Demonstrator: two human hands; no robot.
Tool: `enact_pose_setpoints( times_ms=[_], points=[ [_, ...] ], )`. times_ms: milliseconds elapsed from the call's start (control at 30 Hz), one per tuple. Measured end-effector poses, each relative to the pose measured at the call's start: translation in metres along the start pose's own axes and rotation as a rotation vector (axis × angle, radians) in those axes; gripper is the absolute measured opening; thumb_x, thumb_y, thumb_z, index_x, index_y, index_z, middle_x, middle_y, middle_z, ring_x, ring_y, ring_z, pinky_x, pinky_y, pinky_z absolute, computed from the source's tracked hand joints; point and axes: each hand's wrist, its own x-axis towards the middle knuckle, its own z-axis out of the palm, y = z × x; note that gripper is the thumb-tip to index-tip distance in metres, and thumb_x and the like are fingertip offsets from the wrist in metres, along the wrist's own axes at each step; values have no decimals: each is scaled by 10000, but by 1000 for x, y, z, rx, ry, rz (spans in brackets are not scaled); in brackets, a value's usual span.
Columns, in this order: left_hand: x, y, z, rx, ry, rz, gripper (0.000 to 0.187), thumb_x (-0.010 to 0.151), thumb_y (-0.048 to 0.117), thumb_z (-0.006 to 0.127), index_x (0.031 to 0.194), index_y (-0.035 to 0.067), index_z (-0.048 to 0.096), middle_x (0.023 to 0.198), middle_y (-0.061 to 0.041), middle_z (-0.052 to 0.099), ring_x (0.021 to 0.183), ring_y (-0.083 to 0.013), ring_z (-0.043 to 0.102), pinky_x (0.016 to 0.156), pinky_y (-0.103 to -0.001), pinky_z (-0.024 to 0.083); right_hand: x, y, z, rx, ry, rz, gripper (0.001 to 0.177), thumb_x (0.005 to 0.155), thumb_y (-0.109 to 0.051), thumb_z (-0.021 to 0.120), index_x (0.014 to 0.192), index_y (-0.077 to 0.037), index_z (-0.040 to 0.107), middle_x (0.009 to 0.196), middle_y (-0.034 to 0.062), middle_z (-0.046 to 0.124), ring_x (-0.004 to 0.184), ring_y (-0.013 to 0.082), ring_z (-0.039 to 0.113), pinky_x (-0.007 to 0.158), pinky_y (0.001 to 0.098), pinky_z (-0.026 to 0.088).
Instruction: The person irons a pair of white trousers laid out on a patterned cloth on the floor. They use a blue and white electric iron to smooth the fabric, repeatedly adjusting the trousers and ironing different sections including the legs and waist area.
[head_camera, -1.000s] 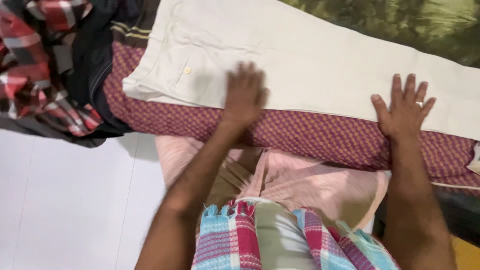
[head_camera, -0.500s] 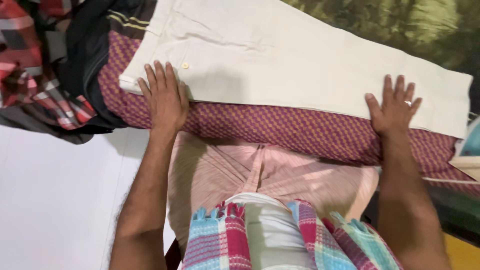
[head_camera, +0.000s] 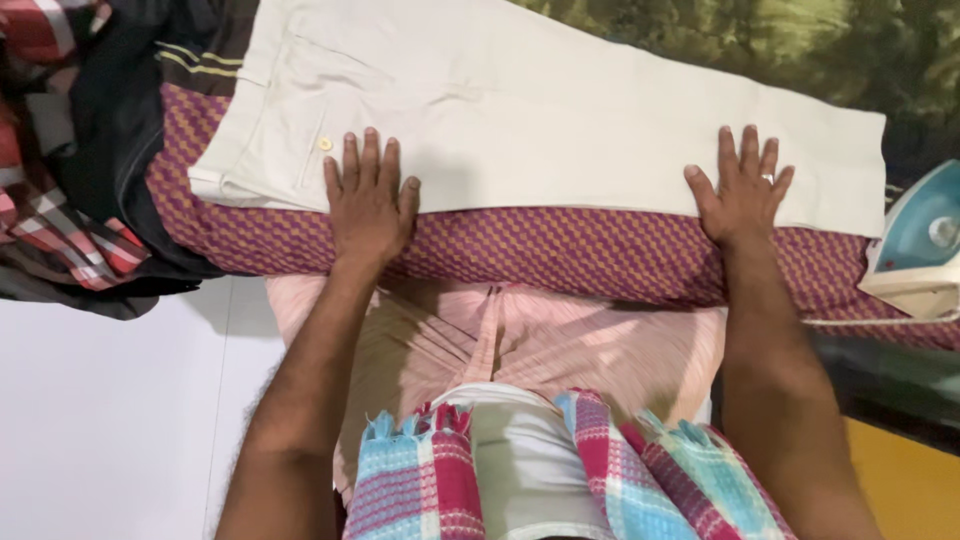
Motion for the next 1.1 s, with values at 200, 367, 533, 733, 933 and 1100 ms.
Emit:
enact_pose_setpoints(
  times_ms=[200,367,533,733,933,1100],
  points=[
    [0,2,-2,7,1,-1,637,1080,438,417,1593,60,408,1678,-223,294,1563,-427,176,1234,-632,86,8,24,10,-9,-26,-16,818,988,-642,466,1633,-169,293,1703,209,184,1567,474,88,1185,702,9],
    [4,4,-5,0,-46,-24,663,1076,458,376,1604,59,386,1687,-233,273,1569,-427,151,1239,-622,49,-4,77,57,377,688,258,523,999,-251,732,1454,-73,546,1402,187,597,1249,381,596,1058,519,499],
    [7,10,-8,-37,-103,-52,689,1070,472,325,1613,49,361,1700,-228,236,1582,-421,109,1241,-612,9,-24,153,93,1564,1104,556,385,795,94,651,1148,-19,547,1020,100,636,902,249,641,737,392,565],
    [2,15,-9,-44,-32,-1,665,1099,450,344,1589,12,440,1692,-268,299,1585,-464,157,1239,-659,44,-13,176,62,1802,1028,857,255,808,77,659,1038,-18,605,917,112,642,740,239,624,635,375,537],
    [1,10,-4,-42,6,26,648,1114,437,368,1589,5,455,1684,-280,323,1575,-485,180,1233,-676,56,17,201,38,1897,795,1090,328,875,-94,644,1197,-29,649,1073,164,693,896,336,655,754,492,544],
    [1,6,1,-31,22,46,637,1119,424,379,1587,-1,464,1679,-291,337,1576,-488,195,1228,-688,74,35,215,29,2066,592,1021,449,979,-204,579,1367,12,639,1372,192,715,1210,388,700,1019,520,556]
  ],
)
